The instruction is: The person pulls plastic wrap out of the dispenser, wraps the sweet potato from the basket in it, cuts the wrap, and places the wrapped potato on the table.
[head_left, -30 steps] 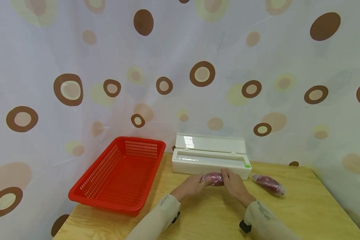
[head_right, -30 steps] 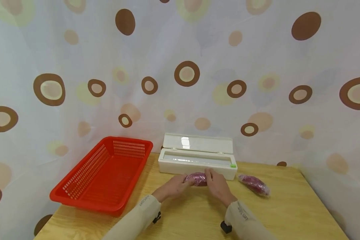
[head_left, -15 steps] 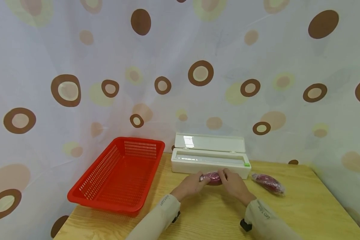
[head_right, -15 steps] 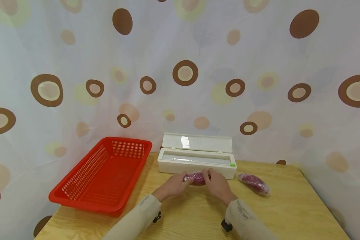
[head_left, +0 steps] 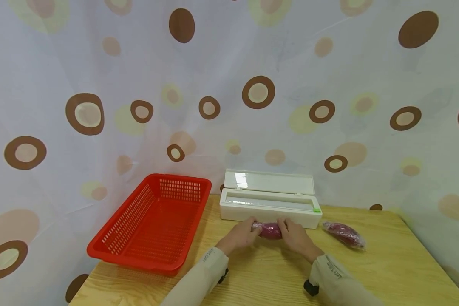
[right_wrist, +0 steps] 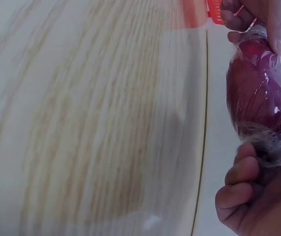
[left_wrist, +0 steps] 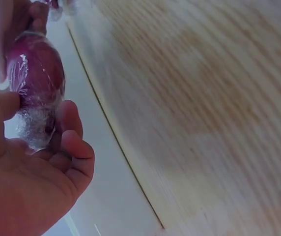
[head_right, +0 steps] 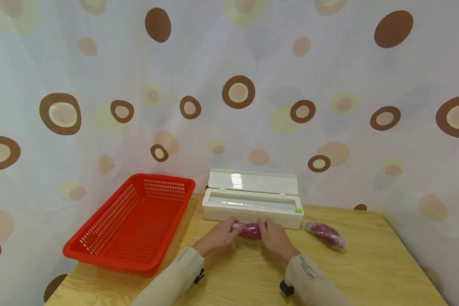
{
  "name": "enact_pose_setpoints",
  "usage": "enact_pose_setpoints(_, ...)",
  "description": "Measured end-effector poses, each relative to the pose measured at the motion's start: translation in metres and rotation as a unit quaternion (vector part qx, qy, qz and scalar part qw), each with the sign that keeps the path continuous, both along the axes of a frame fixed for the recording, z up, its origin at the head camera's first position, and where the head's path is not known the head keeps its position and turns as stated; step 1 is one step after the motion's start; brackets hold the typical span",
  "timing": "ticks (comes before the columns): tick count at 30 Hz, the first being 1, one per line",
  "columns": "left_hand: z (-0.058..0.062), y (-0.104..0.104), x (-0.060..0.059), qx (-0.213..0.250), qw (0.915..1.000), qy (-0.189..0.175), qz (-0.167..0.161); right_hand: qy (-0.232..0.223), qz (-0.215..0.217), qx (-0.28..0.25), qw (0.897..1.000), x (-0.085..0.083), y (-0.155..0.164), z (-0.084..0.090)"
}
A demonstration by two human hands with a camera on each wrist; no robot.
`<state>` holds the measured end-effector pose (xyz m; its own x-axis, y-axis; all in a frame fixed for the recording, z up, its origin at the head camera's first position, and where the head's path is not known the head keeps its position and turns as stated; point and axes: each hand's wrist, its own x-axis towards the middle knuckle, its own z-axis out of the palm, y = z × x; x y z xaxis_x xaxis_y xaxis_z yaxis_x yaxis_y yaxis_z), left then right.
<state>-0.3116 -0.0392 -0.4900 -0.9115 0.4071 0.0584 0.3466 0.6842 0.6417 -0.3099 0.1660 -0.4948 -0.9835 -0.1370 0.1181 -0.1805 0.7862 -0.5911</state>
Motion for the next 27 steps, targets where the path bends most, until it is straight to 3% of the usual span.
enact_pose_setpoints(6,-0.002,-0.005,-0.002,-0.025,0.9996,-0.002,0.013,0.008,0.013,0.011,1.0,0.001,-0.003,-0.001)
enact_pose_setpoints(11,-0.005,-0.006,-0.003,-0.031,0.9986,-0.034,0.025,-0.014,0.018,0.026,0.999,0.001,-0.003,-0.003)
enact_pose_setpoints(15,-0.007,-0.006,-0.001,-0.041,0.9982,-0.035,0.026,-0.022,0.019,0.032,0.999,0.003,-0.002,-0.005)
enact_pose_setpoints(20,-0.005,-0.012,0.002,-0.042,0.9979,-0.029,0.038,-0.015,0.022,0.038,0.999,0.006,0.002,-0.004)
enact_pose_setpoints(27,0.006,-0.031,0.008,-0.048,0.9957,-0.022,0.077,0.037,0.02,0.066,0.997,0.013,0.015,0.004)
